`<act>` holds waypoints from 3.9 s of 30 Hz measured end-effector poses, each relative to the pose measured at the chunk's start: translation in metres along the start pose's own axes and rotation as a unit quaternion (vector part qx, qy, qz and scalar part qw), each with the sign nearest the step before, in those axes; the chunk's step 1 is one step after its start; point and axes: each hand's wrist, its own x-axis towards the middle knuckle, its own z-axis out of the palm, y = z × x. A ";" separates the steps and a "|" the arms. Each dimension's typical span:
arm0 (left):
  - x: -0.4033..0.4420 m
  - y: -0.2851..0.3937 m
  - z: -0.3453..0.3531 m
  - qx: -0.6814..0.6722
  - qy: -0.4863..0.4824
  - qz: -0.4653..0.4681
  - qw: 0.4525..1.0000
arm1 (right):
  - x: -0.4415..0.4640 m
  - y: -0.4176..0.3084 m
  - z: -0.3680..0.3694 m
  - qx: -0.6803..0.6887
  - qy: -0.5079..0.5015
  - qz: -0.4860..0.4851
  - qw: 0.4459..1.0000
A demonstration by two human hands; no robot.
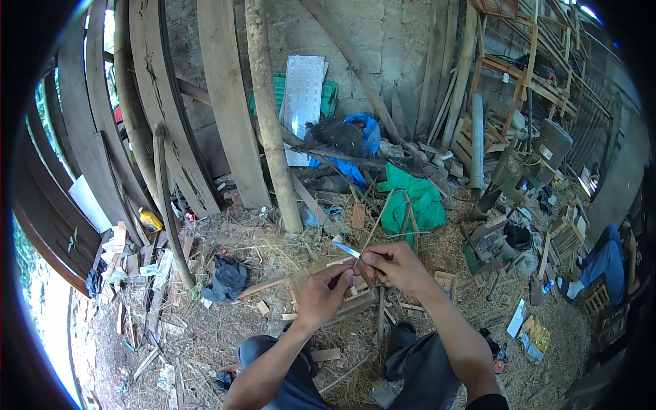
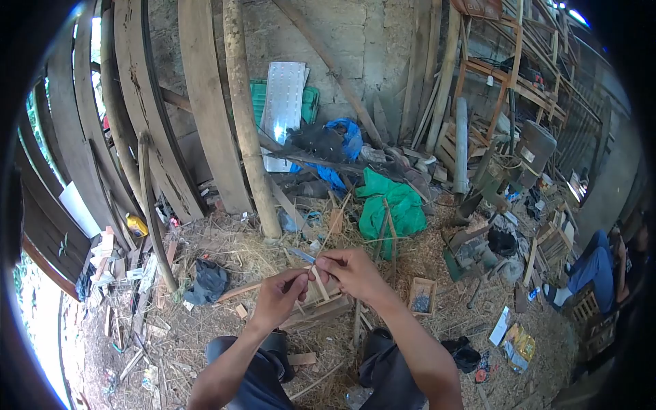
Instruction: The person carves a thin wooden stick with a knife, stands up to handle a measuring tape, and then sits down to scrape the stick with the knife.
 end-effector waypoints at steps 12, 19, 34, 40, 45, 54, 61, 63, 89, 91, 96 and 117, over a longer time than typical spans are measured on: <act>-0.007 -0.003 -0.004 0.133 0.071 0.070 0.986 | -0.001 0.005 -0.024 0.062 0.123 -0.010 0.990; -0.004 0.000 -0.003 0.119 0.079 0.065 0.988 | 0.004 0.012 0.003 0.098 0.035 -0.016 0.994; -0.006 0.002 -0.002 0.046 0.004 0.011 0.999 | 0.013 0.012 -0.018 0.078 0.059 0.004 0.995; -0.009 0.003 -0.005 0.069 -0.007 0.050 0.996 | 0.022 0.015 -0.051 0.114 0.170 -0.026 0.979; -0.008 0.001 -0.006 0.100 -0.017 0.052 0.993 | 0.025 0.020 -0.059 0.130 0.185 -0.027 0.974; 0.004 -0.022 -0.016 -0.001 0.003 0.003 1.000 | 0.006 0.014 -0.042 0.093 0.143 -0.023 0.985; 0.003 -0.001 -0.001 -0.046 0.002 -0.026 0.999 | 0.010 0.015 0.005 0.100 -0.008 -0.039 0.994; 0.004 -0.004 -0.002 -0.050 -0.005 -0.025 0.998 | 0.010 0.014 0.004 0.093 -0.005 -0.039 0.995; -0.011 -0.008 -0.017 -0.130 -0.073 -0.090 0.985 | 0.019 0.026 -0.093 0.116 0.246 -0.044 0.961; -0.007 -0.010 -0.019 -0.134 -0.073 -0.101 0.983 | 0.012 0.025 -0.078 0.131 0.206 -0.023 0.970; 0.001 -0.013 -0.015 -0.164 -0.051 -0.099 0.980 | 0.001 0.002 -0.008 0.114 0.058 -0.034 0.991; -0.008 -0.008 -0.002 -0.147 -0.087 -0.053 0.984 | 0.012 0.010 -0.024 0.144 0.050 0.023 0.988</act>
